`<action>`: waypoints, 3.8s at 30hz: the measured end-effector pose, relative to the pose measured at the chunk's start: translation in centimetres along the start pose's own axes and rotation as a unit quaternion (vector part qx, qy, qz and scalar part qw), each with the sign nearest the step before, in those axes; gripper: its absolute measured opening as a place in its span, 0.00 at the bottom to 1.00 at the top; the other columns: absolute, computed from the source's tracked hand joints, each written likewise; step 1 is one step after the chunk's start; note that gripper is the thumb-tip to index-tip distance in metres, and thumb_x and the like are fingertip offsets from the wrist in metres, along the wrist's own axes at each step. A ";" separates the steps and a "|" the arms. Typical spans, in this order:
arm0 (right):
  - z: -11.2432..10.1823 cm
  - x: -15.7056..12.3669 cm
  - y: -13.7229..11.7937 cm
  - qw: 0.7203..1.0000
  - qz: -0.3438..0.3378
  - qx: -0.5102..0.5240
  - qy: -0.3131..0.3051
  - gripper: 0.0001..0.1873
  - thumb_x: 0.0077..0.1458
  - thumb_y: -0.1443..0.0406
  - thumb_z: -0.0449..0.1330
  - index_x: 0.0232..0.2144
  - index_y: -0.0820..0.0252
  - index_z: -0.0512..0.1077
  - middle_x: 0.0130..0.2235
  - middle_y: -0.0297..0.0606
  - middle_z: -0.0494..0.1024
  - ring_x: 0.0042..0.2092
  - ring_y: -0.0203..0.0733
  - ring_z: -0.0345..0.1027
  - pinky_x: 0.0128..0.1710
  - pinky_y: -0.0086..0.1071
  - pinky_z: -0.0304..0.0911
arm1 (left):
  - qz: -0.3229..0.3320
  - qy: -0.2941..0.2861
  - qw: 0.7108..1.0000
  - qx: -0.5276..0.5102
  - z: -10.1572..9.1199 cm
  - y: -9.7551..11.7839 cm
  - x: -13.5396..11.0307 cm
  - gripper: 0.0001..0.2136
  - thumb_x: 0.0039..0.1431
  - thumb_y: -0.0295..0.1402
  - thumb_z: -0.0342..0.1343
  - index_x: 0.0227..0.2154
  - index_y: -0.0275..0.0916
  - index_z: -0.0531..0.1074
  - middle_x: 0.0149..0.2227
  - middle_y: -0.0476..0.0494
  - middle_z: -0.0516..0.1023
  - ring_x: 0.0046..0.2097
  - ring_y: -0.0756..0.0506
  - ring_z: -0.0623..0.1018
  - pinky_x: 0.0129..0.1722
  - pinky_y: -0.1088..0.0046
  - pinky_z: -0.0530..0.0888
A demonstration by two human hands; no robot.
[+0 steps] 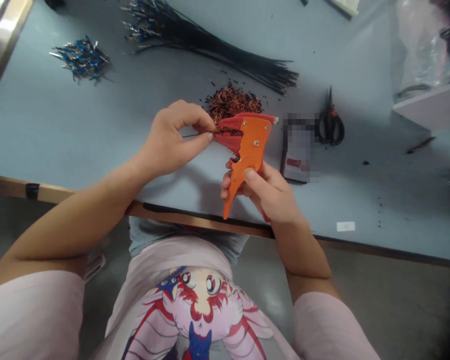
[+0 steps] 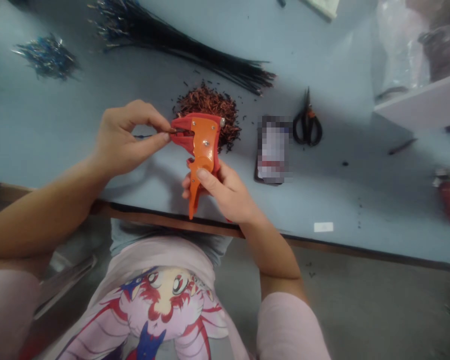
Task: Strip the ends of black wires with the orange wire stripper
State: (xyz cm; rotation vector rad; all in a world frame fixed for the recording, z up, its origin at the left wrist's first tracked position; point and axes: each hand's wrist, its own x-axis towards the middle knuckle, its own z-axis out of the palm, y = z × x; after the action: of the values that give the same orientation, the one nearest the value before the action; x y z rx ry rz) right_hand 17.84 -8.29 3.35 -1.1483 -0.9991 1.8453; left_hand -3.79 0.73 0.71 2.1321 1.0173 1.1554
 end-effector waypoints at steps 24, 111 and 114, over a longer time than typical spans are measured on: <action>-1.5 -0.1 -0.5 0.996 -0.022 -0.073 0.045 0.24 0.63 0.45 0.57 0.49 0.57 0.67 0.44 0.42 0.78 0.41 0.45 0.78 0.37 0.40 0.77 | 0.010 0.092 0.994 0.052 -0.5 -1.9 0.7 0.06 0.60 0.33 0.62 0.29 0.41 0.72 0.28 0.55 0.75 0.34 0.51 0.71 0.38 0.68 0.72; -4.0 1.7 -0.5 0.623 -0.421 -0.557 0.353 0.10 0.53 0.72 0.54 0.23 0.54 0.61 0.24 0.33 0.61 0.28 0.41 0.59 0.29 0.36 0.59 | 0.060 0.131 0.989 -0.043 -1.6 -0.8 0.7 0.04 0.60 0.32 0.63 0.31 0.39 0.79 0.21 0.54 0.69 0.22 0.56 0.62 0.21 0.74 0.56; -4.9 2.1 -0.7 0.685 -0.379 -0.536 0.314 0.07 0.59 0.70 0.55 0.30 0.55 0.70 0.29 0.36 0.71 0.31 0.41 0.65 0.33 0.37 0.65 | 0.013 0.249 0.962 -0.111 -2.3 -3.4 1.8 0.15 0.58 0.45 0.68 0.32 0.37 0.79 0.19 0.56 0.66 0.20 0.59 0.61 0.19 0.74 0.52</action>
State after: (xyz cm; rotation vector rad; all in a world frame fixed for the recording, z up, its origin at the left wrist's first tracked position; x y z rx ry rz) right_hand 21.79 -5.00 1.78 -1.4649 -1.7814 0.0112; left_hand -6.37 4.40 0.28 1.7195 1.0033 1.7834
